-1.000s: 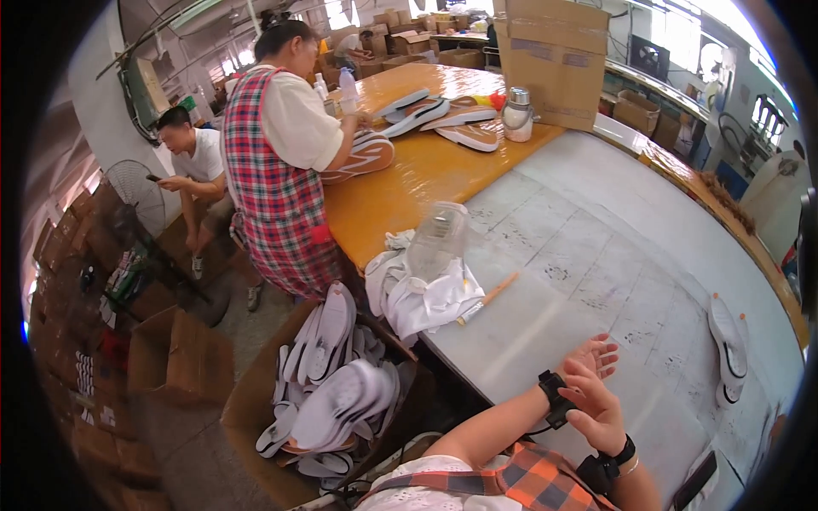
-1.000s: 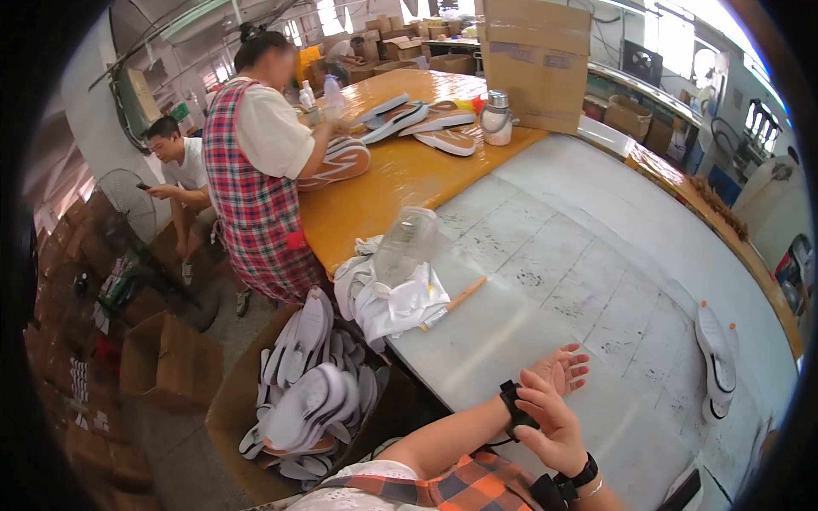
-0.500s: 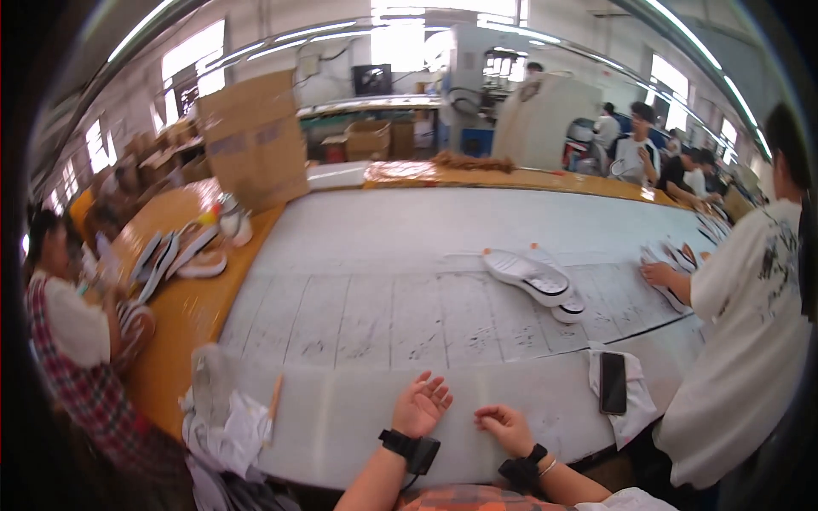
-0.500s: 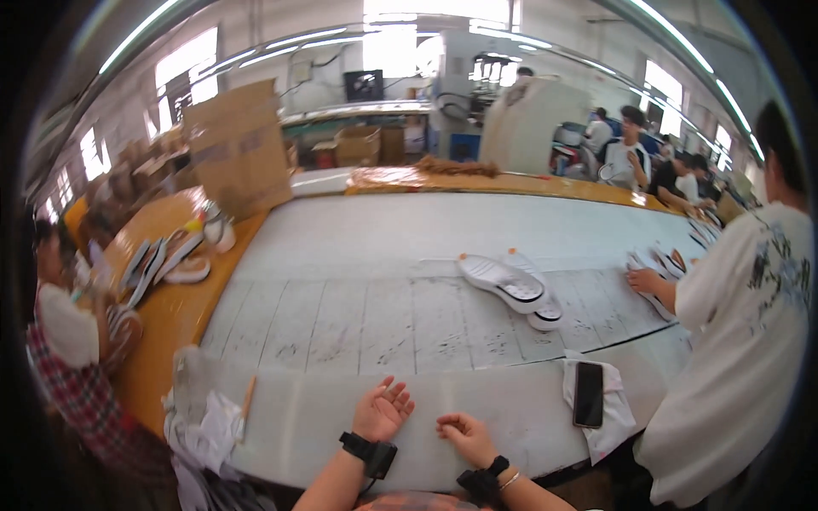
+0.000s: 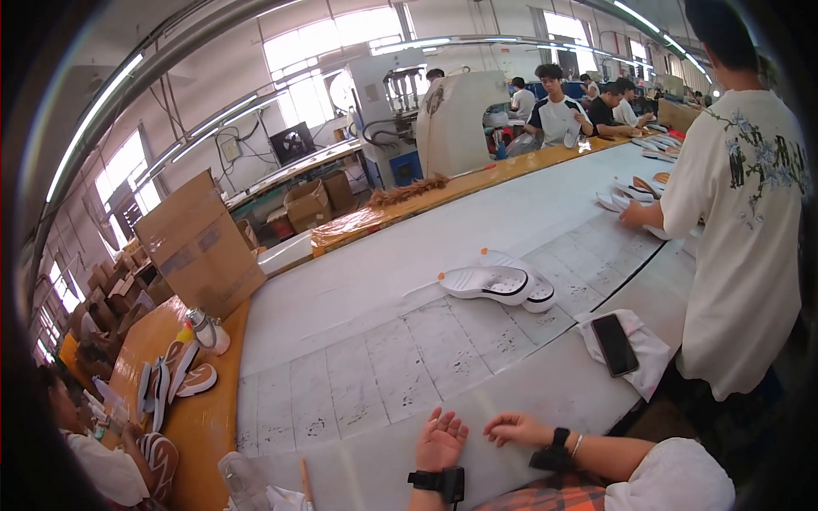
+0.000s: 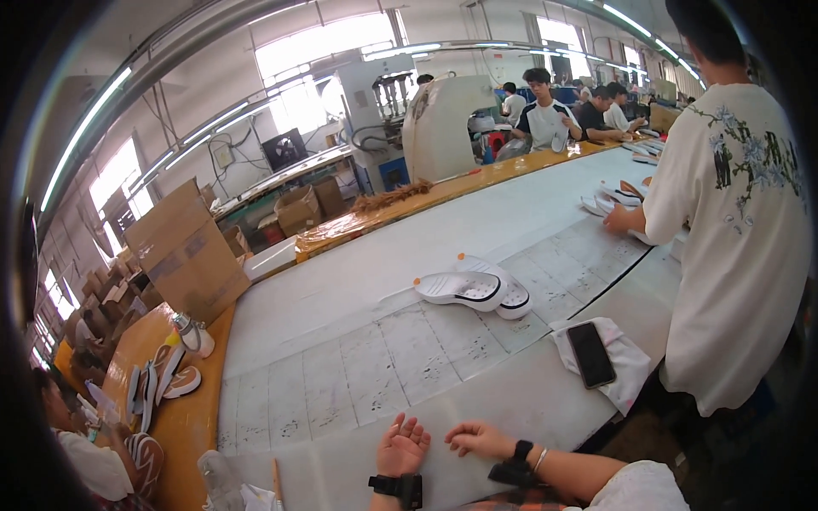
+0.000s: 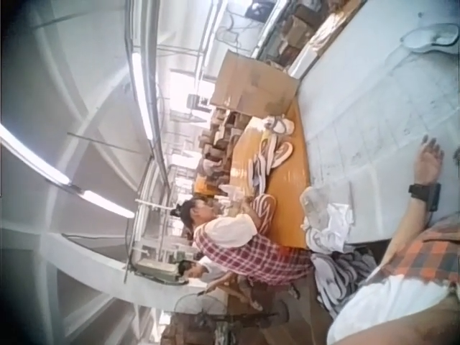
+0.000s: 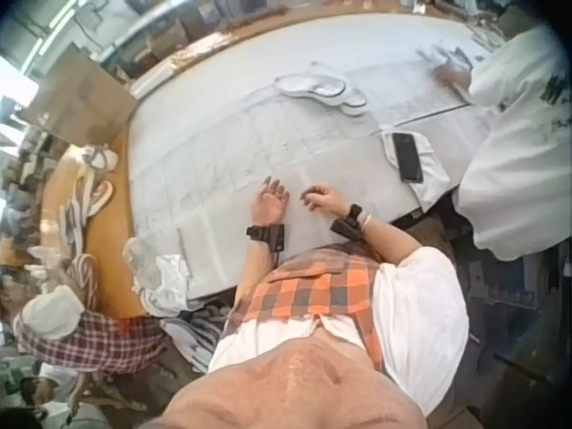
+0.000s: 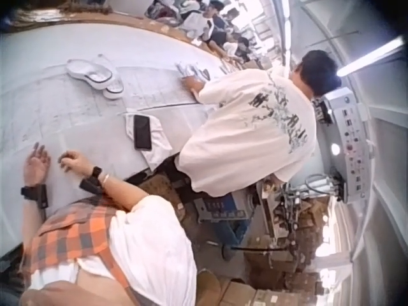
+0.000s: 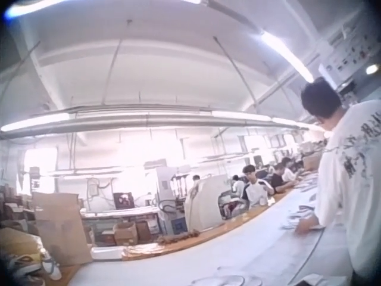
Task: Inspecting and sorting shoe soles on a production line.
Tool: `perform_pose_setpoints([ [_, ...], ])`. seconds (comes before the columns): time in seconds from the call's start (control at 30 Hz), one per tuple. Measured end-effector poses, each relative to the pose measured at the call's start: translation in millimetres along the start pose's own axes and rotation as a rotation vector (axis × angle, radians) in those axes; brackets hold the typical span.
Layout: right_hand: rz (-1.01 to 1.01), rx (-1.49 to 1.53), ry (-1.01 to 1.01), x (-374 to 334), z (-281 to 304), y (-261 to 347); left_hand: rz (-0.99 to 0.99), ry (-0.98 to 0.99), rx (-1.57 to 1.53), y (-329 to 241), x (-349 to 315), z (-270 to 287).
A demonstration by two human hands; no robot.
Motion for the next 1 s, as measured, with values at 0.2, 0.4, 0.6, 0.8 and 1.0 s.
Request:
perform_pose_setpoints([
  [0.2,0.108,0.125,-0.418,24.8,78.0,74.3,-0.017,0.009,-0.015,-8.0,-0.9,1.8],
  [0.4,0.147,-0.026,-0.777,86.0,197.9,130.1,0.007,0.019,-0.011,4.4,1.8,0.9],
  [0.6,0.248,-0.508,-1.100,141.8,261.8,162.9,0.013,0.161,-0.119,14.2,-3.3,-5.8],
  [0.8,0.433,-0.720,-0.827,146.7,396.1,145.3,0.134,0.204,-0.144,36.2,5.1,-30.0],
  [1.0,0.054,-0.197,-0.642,158.0,284.6,169.7,0.024,0.165,-0.166,14.5,1.5,-11.9],
])
Point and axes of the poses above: each hand's wrist, its own x-axis towards the middle knuckle, its own z-axis out of the back of the hand, y = z × x, the point moved 6 cm from there along x, towards the middle knuckle, and after that the axes turned 4 degrees about -z, right-handed, at the moved point
